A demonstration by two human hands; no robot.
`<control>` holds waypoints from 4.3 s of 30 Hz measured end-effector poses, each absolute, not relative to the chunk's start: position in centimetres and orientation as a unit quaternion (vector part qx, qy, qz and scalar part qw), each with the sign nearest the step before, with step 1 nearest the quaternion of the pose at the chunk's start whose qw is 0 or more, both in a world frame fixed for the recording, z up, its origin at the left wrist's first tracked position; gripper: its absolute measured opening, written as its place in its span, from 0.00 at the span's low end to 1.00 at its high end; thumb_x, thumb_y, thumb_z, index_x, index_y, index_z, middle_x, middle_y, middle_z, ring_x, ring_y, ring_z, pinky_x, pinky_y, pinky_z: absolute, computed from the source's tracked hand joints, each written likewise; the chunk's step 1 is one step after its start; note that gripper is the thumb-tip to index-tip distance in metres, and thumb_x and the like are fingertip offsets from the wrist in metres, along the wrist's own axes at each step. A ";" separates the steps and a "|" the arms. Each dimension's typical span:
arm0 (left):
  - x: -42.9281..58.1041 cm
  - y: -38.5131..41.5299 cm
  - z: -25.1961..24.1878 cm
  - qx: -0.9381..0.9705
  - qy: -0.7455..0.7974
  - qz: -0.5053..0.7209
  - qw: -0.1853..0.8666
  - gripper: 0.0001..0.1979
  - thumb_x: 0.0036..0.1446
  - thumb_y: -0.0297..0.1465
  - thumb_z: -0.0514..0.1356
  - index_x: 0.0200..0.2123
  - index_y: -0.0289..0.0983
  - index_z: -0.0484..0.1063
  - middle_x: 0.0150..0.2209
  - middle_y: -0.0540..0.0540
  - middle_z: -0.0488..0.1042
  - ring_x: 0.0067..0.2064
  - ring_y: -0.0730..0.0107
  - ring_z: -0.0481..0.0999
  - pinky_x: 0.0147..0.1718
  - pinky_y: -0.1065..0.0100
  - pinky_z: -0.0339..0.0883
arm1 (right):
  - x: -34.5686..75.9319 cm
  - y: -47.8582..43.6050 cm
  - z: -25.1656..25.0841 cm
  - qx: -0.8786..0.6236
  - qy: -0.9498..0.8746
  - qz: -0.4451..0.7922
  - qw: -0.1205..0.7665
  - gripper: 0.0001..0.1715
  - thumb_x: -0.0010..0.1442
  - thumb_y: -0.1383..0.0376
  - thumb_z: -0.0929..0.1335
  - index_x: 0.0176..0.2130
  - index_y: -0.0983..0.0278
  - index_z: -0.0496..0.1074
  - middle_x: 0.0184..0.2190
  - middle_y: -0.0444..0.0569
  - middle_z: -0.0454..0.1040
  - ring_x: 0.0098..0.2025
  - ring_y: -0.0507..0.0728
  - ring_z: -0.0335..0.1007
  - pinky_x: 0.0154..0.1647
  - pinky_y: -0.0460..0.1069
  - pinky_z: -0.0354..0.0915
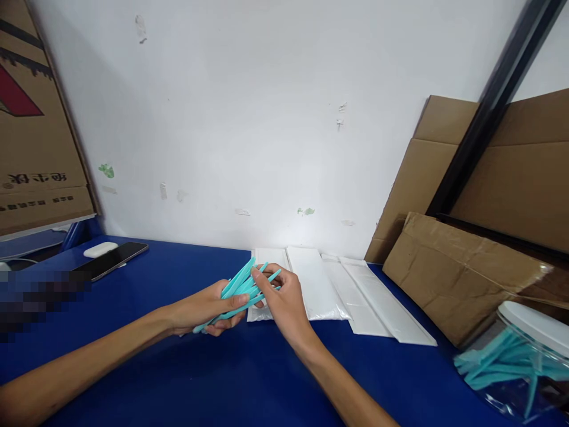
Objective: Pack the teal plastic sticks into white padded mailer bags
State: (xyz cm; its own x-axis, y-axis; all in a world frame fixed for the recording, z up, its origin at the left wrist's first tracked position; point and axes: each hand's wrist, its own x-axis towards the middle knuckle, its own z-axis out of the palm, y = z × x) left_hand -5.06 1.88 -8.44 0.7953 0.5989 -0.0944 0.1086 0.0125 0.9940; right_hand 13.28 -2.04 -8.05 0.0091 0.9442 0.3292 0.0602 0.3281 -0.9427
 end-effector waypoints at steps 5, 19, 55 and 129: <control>-5.2 2.1 -8.6 0.700 0.258 0.181 0.641 0.30 0.64 0.56 0.53 0.29 0.34 0.70 0.21 0.52 0.64 0.18 0.81 0.58 0.15 0.76 0.51 | 13.4 -2.0 -7.8 -0.432 -0.585 0.378 0.573 0.18 0.61 0.51 0.71 0.31 0.63 0.75 0.25 0.44 0.72 0.26 0.53 0.65 0.29 0.48 0.65; -5.1 2.2 -8.6 0.698 0.288 0.169 0.634 0.38 0.64 0.60 0.45 0.30 0.32 0.75 0.19 0.51 0.66 0.16 0.80 0.60 0.14 0.76 0.52 | 13.7 -2.1 -7.9 -0.432 -0.584 0.380 0.573 0.18 0.61 0.52 0.71 0.35 0.65 0.78 0.28 0.46 0.74 0.32 0.55 0.67 0.35 0.48 0.64; -5.1 2.4 -8.5 0.704 0.315 0.209 0.601 0.31 0.63 0.58 0.51 0.28 0.35 0.69 0.18 0.55 0.61 0.17 0.81 0.56 0.15 0.77 0.55 | 14.2 -1.1 -8.5 -0.438 -0.605 0.382 0.544 0.22 0.63 0.48 0.69 0.41 0.64 0.78 0.32 0.46 0.75 0.34 0.54 0.69 0.37 0.48 0.66; -1.9 2.1 3.5 0.641 0.285 0.670 0.244 0.22 0.69 0.50 0.50 0.28 0.40 0.63 0.31 0.50 0.71 0.37 0.67 0.71 0.36 0.69 0.62 | 15.7 -2.9 -5.3 -0.403 -0.726 -0.316 0.459 0.20 0.69 0.64 0.69 0.59 0.59 0.72 0.48 0.50 0.81 0.46 0.59 0.77 0.47 0.52 0.69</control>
